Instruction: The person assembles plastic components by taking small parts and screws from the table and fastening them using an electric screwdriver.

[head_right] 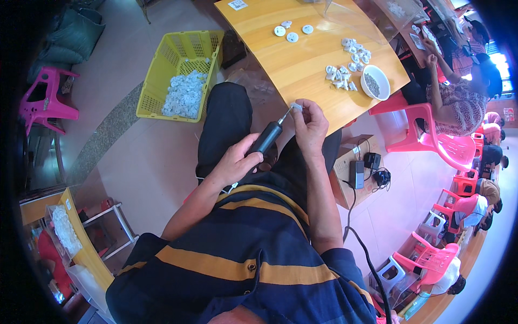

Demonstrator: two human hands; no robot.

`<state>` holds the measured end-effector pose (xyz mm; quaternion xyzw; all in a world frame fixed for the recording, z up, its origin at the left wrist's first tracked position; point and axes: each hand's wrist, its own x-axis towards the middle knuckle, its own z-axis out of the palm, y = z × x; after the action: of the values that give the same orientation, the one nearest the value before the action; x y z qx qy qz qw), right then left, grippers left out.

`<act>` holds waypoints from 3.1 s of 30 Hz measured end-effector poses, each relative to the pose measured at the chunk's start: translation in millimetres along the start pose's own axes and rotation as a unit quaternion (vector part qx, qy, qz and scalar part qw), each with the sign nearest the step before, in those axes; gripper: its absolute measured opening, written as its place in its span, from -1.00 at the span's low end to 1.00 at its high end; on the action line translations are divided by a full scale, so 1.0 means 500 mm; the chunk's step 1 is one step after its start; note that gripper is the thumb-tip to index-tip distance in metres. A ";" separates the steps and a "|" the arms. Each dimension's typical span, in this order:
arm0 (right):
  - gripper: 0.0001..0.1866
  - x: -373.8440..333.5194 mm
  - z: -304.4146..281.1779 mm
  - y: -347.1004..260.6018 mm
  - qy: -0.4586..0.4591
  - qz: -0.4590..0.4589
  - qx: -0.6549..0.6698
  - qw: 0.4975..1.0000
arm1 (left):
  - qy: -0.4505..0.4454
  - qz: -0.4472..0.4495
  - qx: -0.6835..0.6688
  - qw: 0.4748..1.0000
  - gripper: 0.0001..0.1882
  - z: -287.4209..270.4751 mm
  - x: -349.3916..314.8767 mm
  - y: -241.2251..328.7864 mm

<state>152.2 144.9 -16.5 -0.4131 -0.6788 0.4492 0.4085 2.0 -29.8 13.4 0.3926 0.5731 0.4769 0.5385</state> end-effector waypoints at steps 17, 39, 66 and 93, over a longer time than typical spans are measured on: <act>-0.84 -0.002 0.000 0.001 0.008 -0.012 -0.034 0.999 | 0.004 -0.008 -0.031 0.999 -0.49 0.000 -0.001 -0.002; -0.85 -0.002 0.007 0.002 0.036 -0.021 0.006 0.999 | -0.001 -0.012 -0.025 1.000 -0.51 -0.001 -0.002 0.004; -0.87 -0.002 -0.001 -0.003 0.009 -0.051 -0.014 0.999 | -0.033 -0.066 -0.161 0.984 -0.63 0.005 -0.006 0.025; -0.85 0.004 -0.012 0.016 -0.020 -0.023 0.030 0.999 | -0.116 -0.103 -0.292 0.944 -0.55 -0.028 0.015 0.008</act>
<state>158.7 150.3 -22.4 -0.3759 -0.6827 0.4677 0.4170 -13.2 -23.3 14.8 0.2095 0.3796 0.5161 0.7387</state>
